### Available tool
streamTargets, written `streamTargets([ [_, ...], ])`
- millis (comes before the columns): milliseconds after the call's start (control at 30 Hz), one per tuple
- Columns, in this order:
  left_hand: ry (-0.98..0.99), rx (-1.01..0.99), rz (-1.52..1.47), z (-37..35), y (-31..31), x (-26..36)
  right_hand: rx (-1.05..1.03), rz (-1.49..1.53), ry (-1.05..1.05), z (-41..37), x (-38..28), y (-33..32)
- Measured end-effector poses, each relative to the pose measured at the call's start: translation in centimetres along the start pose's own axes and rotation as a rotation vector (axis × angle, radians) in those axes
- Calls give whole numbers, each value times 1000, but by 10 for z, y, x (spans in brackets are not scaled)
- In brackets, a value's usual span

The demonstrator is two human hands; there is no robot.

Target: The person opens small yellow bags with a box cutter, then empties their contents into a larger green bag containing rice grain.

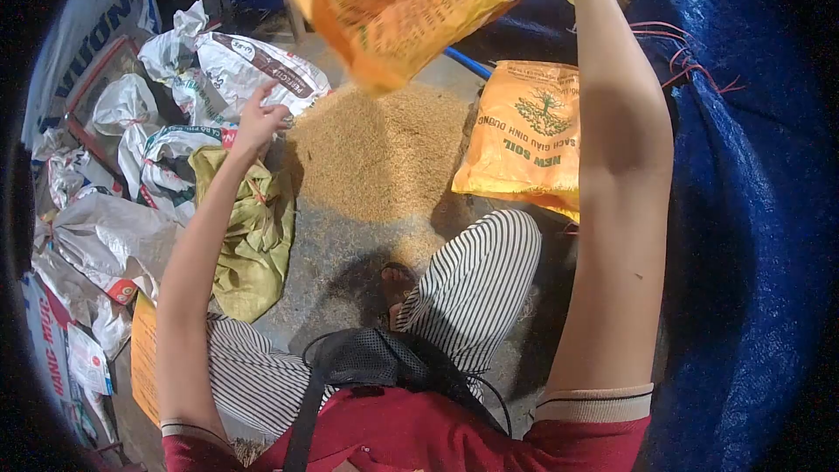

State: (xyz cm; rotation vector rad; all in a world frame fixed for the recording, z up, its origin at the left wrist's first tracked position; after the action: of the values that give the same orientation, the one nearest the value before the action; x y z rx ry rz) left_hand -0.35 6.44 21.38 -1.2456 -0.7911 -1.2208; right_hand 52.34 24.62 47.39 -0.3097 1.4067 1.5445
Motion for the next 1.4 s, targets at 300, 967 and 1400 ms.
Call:
streamTargets([
  [300, -125, -393, 217, -23, 53, 10, 176, -1267, -1022, -125, -17, -23],
  [967, -323, -651, 560, -64, 55, -32, -1001, -2240, 1146, -262, 89, -106],
  [1400, -356, -648, 648, -87, 53, -88, -1454, -1598, 637, -344, 229, 34],
])
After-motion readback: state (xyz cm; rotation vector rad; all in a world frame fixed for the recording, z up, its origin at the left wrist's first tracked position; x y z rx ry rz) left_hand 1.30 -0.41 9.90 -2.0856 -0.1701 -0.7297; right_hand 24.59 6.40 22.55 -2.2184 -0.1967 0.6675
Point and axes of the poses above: each hand's wrist, its own z-axis towards the middle knuckle, its own y-axis out of the palm, x = y × z, the point moved 2 cm from there along z, towards the middle knuckle, and after that the axes turned 15 degrees about -x, right-handed, at the moved point
